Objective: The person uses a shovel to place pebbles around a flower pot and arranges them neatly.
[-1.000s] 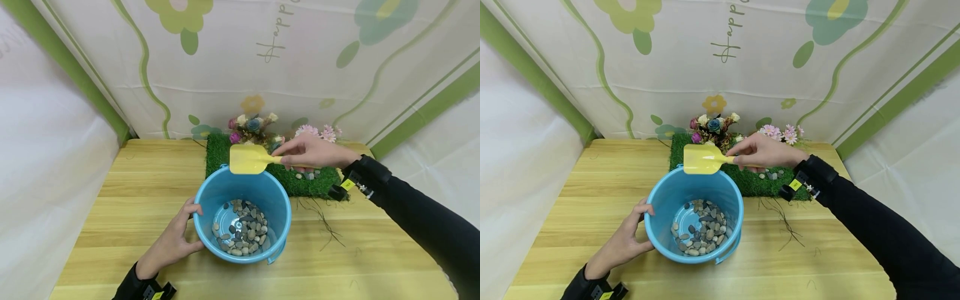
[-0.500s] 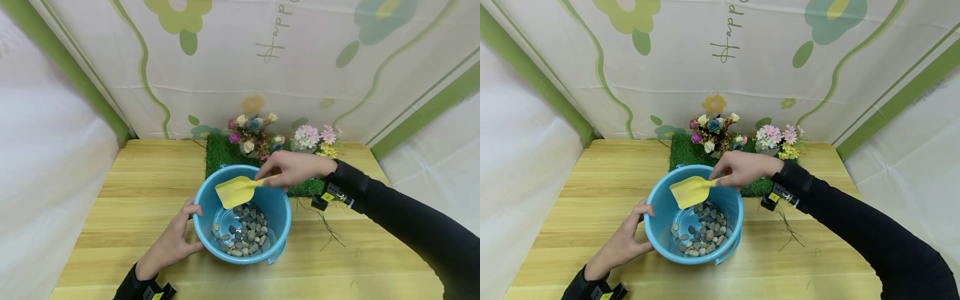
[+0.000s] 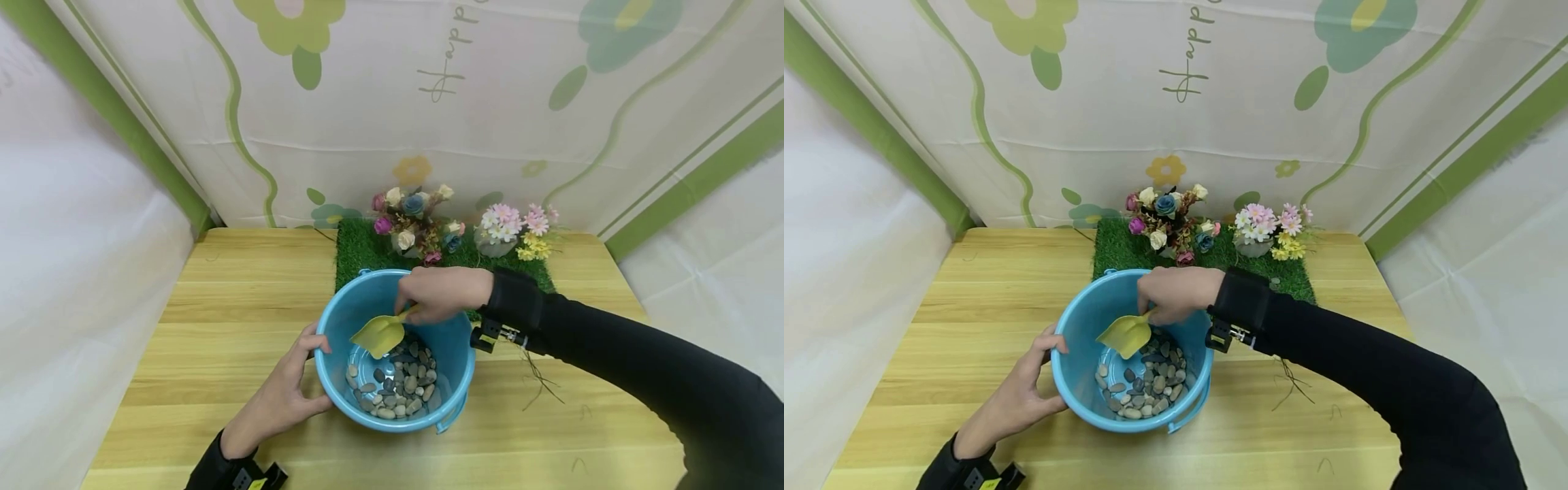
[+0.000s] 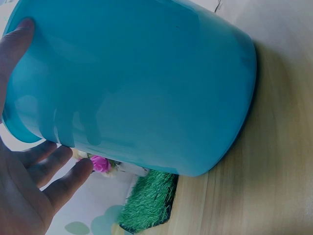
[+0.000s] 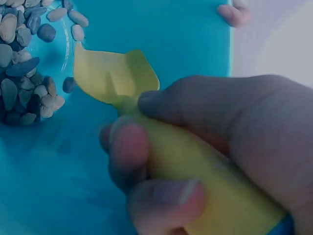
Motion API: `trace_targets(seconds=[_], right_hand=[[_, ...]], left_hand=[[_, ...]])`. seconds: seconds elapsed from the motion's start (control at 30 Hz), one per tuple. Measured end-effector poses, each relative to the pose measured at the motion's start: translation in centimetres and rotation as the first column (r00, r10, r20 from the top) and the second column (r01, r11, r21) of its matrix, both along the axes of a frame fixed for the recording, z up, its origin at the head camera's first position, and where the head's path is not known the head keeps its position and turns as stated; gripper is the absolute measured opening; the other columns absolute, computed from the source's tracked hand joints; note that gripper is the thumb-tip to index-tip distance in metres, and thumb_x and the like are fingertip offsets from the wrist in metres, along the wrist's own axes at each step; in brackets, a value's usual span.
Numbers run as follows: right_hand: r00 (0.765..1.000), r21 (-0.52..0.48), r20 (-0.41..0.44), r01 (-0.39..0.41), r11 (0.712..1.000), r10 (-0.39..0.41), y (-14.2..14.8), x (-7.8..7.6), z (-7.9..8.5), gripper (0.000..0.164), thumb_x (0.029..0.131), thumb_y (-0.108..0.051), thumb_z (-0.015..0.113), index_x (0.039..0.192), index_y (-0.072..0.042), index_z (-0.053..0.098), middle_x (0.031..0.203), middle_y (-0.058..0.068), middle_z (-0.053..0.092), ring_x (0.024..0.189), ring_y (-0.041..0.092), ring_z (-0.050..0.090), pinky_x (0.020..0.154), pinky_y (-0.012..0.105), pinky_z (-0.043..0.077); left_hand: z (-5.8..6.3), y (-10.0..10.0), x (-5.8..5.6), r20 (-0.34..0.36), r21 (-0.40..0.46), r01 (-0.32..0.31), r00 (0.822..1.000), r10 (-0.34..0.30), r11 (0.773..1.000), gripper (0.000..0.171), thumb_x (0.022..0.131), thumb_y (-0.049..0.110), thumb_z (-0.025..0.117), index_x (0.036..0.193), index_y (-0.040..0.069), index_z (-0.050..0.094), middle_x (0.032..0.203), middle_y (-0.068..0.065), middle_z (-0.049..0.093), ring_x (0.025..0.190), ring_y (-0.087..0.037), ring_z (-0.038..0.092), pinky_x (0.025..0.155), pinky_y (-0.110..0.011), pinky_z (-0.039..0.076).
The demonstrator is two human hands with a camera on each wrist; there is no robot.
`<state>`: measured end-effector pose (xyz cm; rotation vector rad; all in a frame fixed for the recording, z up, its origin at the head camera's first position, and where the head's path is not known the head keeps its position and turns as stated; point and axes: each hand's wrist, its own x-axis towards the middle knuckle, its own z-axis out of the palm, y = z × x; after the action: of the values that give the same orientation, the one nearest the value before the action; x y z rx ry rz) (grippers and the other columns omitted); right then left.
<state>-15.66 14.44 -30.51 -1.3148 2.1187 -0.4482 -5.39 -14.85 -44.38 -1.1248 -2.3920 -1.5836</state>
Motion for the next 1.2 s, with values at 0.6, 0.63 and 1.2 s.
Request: trace_targets(seconds=[0.6,0.63,1.2], right_hand=[[0.998,0.220,-0.007,0.058,0.974,-0.058,-1.8,1.1,-1.6,0.013,0.100,-0.006,0.065,0.091,-0.009,0.074,0.068,-0.006,0.046,0.054,0.008,0.035,0.056,0.023,0.029],[0.999,0.237,0.002,0.051,0.970,-0.053,-1.9,1.0,-1.6,0.017,0.100,-0.007,0.064,0.085,-0.009,0.071,0.066,-0.005,0.043,0.053,0.008,0.033,0.056,0.023,0.028],[0.980,0.257,0.197,-0.043,0.965,-0.009,-2.2,-0.1,-2.2,0.015,0.102,-0.008,0.061,0.103,-0.005,0.077,0.083,0.003,0.068,0.054,0.008,0.056,0.056,0.021,0.047]], left_hand=[[0.0,0.1,0.1,0.001,0.006,0.013,1.000,-0.013,1.000,0.066,0.075,0.008,0.087,0.120,0.010,0.038,0.150,-0.021,0.038,0.128,-0.043,0.047,0.097,-0.044,0.051],[0.0,0.1,0.1,0.002,0.004,0.013,1.000,-0.013,1.000,0.066,0.075,0.007,0.087,0.120,0.010,0.038,0.150,-0.021,0.038,0.128,-0.044,0.046,0.097,-0.043,0.050],[0.4,-0.1,0.2,0.028,-0.020,-0.002,1.000,0.003,1.000,0.064,0.079,0.014,0.087,0.121,0.012,0.038,0.152,-0.016,0.038,0.129,-0.043,0.047,0.097,-0.047,0.051]])
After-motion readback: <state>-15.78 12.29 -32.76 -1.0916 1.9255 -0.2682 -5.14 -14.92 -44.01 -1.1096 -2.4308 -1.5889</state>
